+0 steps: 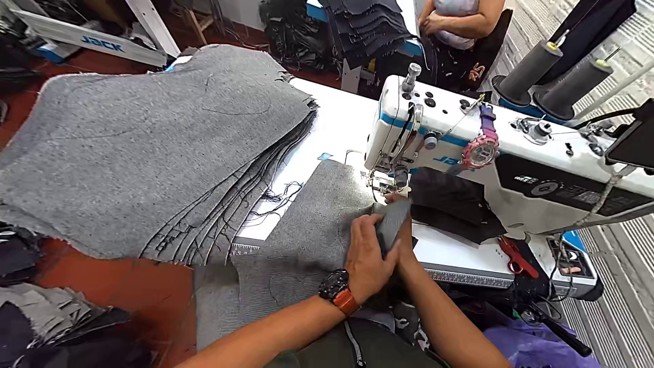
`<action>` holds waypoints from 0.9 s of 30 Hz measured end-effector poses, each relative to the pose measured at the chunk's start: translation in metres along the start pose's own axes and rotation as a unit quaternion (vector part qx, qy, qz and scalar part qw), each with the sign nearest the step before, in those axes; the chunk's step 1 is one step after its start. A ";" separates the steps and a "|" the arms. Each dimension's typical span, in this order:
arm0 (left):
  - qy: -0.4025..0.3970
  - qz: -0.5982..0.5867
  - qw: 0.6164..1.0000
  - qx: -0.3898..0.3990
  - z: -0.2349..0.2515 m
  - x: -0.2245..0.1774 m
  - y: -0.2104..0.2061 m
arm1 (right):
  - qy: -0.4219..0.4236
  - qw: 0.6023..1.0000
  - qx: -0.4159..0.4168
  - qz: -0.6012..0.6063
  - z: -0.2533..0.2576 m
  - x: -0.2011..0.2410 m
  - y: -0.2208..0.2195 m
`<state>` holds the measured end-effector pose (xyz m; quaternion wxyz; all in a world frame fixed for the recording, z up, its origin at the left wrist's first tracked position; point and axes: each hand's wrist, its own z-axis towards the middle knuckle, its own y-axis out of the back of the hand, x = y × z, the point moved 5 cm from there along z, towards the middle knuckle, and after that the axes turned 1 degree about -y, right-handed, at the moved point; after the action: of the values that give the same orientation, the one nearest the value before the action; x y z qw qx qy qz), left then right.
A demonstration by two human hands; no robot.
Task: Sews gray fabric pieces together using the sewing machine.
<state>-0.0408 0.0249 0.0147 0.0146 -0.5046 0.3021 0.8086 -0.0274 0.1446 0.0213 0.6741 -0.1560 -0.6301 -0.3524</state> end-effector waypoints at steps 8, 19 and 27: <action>0.208 0.022 0.978 0.016 0.098 0.053 0.104 | 0.163 0.881 0.159 -0.415 -0.060 -0.011 -0.057; -0.412 0.224 0.850 0.243 0.039 0.048 0.064 | 0.263 0.912 0.272 -0.158 -0.105 0.012 -0.049; -0.248 0.209 0.941 0.097 0.015 0.033 0.054 | 0.329 0.904 0.096 -0.254 -0.075 -0.027 0.014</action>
<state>-0.0871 -0.0207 0.0180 -0.0315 -0.2098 0.4641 0.8600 0.0386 0.1131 -0.0127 0.7426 0.2001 -0.4214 -0.4806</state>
